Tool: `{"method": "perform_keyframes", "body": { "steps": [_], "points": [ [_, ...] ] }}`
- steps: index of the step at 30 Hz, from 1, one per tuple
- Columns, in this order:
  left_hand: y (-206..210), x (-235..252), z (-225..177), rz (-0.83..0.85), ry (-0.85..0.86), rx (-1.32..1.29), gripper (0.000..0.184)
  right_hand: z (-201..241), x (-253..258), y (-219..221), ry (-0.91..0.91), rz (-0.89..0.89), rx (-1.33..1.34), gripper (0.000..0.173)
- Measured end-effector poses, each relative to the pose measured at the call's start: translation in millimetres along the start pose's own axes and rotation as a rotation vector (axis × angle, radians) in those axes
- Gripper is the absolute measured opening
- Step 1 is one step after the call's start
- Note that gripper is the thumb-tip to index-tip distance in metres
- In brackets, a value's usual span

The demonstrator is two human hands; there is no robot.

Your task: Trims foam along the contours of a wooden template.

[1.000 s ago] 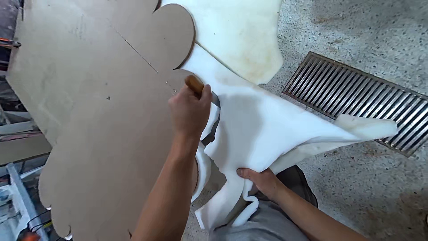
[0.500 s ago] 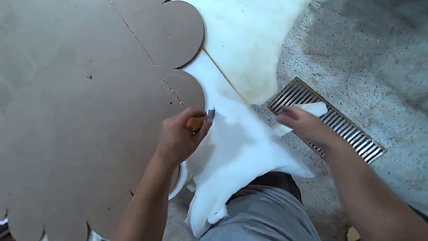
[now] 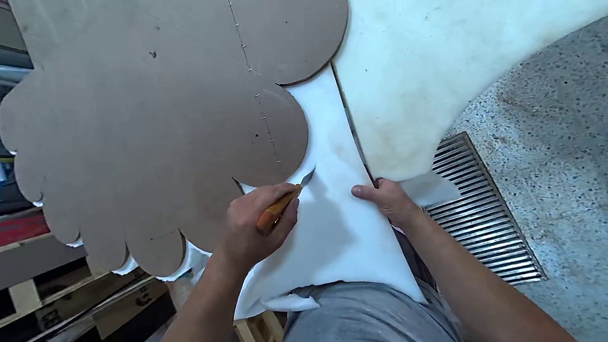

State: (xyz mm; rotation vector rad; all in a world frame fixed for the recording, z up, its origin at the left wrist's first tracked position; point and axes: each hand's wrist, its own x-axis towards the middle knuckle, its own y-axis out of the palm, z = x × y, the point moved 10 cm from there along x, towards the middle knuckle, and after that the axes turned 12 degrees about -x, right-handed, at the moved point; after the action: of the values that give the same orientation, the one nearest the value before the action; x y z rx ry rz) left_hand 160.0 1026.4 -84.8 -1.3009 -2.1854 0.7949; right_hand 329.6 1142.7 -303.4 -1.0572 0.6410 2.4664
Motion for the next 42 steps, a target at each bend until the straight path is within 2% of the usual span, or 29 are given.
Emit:
{"method": "perform_keyframes", "body": {
  "steps": [3, 8, 12, 15, 18, 22, 24, 26, 29, 33, 37, 40, 42],
  "points": [
    [8, 10, 8, -0.002, -0.031, -0.021, 0.023, -3, -8, -7, 0.01, -0.088, -0.058, 0.037],
    [-11, 22, -15, -0.062, 0.013, -0.031, 0.022, 5, -15, -5, -0.038, -0.107, -0.019, 0.032],
    [13, 37, 11, 0.018, -0.072, -0.006, 0.02, 4, -23, -2, -0.038, -0.131, -0.038, 0.036],
    [-5, 41, 1, -0.096, -0.117, -0.072, 0.021, 2, -25, -6, -0.029, -0.152, -0.066, 0.035],
    [-1, 46, 20, -0.23, -0.178, -0.12, 0.017, -2, -22, -7, -0.012, -0.16, -0.062, 0.038],
    [11, 58, -2, -0.11, -0.061, -0.039, 0.019, -1, -20, -10, -0.012, -0.163, -0.076, 0.038],
    [17, 53, 11, -0.09, -0.098, -0.015, 0.019, -1, -20, -9, -0.033, -0.148, -0.046, 0.037],
    [10, 54, 18, -0.119, -0.155, -0.057, 0.018, -1, -18, -8, -0.042, -0.14, -0.043, 0.039],
    [-3, 62, 0, -0.181, -0.072, -0.162, 0.016, 1, -19, -13, -0.051, -0.151, -0.062, 0.037],
    [26, 76, 35, -0.144, -0.124, -0.108, 0.016, 1, -19, -9, -0.061, -0.134, 0.002, 0.035],
    [12, 83, 27, -0.23, -0.16, -0.294, 0.014, 2, -20, -14, -0.089, -0.129, -0.015, 0.036],
    [18, 89, 39, -0.253, -0.171, -0.302, 0.012, -2, -14, -11, -0.086, -0.112, -0.001, 0.037],
    [10, 94, 29, -0.245, -0.147, -0.303, 0.014, 1, -13, -10, -0.117, -0.091, 0.015, 0.039]
  ]
}}
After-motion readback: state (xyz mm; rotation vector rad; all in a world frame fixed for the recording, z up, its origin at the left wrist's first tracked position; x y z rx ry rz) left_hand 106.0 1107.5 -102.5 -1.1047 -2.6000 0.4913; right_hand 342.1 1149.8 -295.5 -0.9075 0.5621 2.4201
